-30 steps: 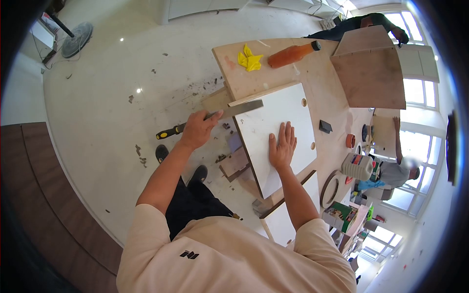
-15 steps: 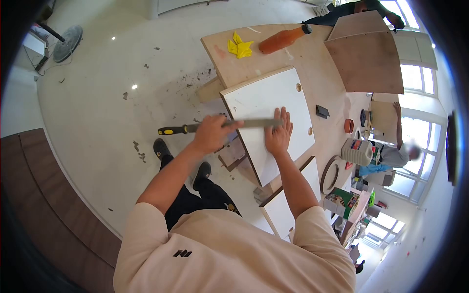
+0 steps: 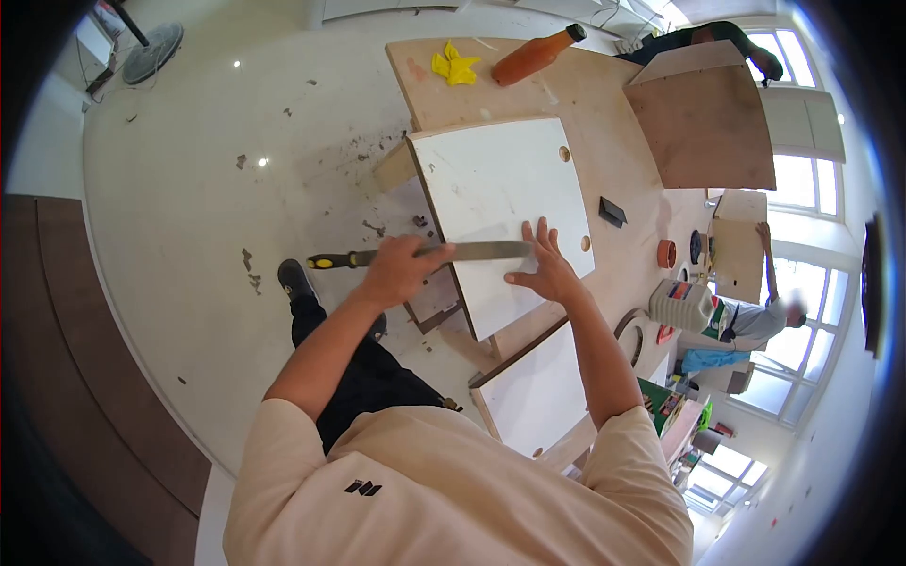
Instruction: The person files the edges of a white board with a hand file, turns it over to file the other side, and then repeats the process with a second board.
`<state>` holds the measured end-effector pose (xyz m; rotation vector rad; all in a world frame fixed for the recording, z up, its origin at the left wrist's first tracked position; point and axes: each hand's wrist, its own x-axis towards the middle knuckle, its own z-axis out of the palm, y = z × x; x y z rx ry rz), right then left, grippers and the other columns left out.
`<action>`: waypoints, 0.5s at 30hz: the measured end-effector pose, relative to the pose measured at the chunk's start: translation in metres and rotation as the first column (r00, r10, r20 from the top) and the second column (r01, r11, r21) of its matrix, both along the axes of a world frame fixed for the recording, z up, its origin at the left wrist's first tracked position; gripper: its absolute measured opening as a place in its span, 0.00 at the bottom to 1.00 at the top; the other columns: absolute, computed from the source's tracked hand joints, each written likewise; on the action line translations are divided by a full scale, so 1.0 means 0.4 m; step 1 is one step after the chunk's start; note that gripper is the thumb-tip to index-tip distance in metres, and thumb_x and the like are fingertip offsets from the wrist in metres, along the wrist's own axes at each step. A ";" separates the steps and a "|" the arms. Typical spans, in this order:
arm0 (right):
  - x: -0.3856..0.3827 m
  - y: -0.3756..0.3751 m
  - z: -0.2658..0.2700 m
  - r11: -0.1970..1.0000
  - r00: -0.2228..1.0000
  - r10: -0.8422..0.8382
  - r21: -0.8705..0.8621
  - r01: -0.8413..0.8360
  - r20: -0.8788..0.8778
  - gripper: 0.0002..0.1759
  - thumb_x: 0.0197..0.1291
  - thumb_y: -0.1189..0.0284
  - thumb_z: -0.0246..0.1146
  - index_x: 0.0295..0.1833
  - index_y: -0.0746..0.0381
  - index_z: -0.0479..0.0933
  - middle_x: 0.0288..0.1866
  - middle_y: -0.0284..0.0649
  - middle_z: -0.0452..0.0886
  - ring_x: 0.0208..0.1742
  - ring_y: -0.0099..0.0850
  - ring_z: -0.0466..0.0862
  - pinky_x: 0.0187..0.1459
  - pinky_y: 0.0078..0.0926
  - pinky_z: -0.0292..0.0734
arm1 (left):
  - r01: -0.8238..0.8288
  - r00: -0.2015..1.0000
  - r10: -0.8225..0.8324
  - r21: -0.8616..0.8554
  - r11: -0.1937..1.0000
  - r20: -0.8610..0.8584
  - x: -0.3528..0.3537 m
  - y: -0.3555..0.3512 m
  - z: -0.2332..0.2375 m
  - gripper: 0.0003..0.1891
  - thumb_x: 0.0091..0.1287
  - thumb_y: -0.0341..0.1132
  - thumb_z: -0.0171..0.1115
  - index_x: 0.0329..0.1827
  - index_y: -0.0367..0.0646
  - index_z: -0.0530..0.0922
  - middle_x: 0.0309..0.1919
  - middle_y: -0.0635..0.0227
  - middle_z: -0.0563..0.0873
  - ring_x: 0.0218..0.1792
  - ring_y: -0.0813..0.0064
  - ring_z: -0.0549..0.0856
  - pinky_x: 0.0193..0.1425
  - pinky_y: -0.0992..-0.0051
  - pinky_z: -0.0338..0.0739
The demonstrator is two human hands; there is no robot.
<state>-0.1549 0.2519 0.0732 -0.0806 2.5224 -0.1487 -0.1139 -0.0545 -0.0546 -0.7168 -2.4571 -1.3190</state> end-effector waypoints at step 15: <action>0.039 0.066 0.020 0.991 0.992 0.129 -0.033 -0.129 -0.013 0.66 0.39 0.58 0.84 0.84 0.41 0.54 0.88 0.47 0.41 0.86 0.55 0.47 0.78 0.48 0.61 | -0.126 0.981 0.126 -0.007 0.992 0.147 0.104 -0.028 -0.072 0.30 0.68 0.27 0.64 0.72 0.67 0.77 0.33 0.62 0.76 0.36 0.59 0.78 0.45 0.62 0.72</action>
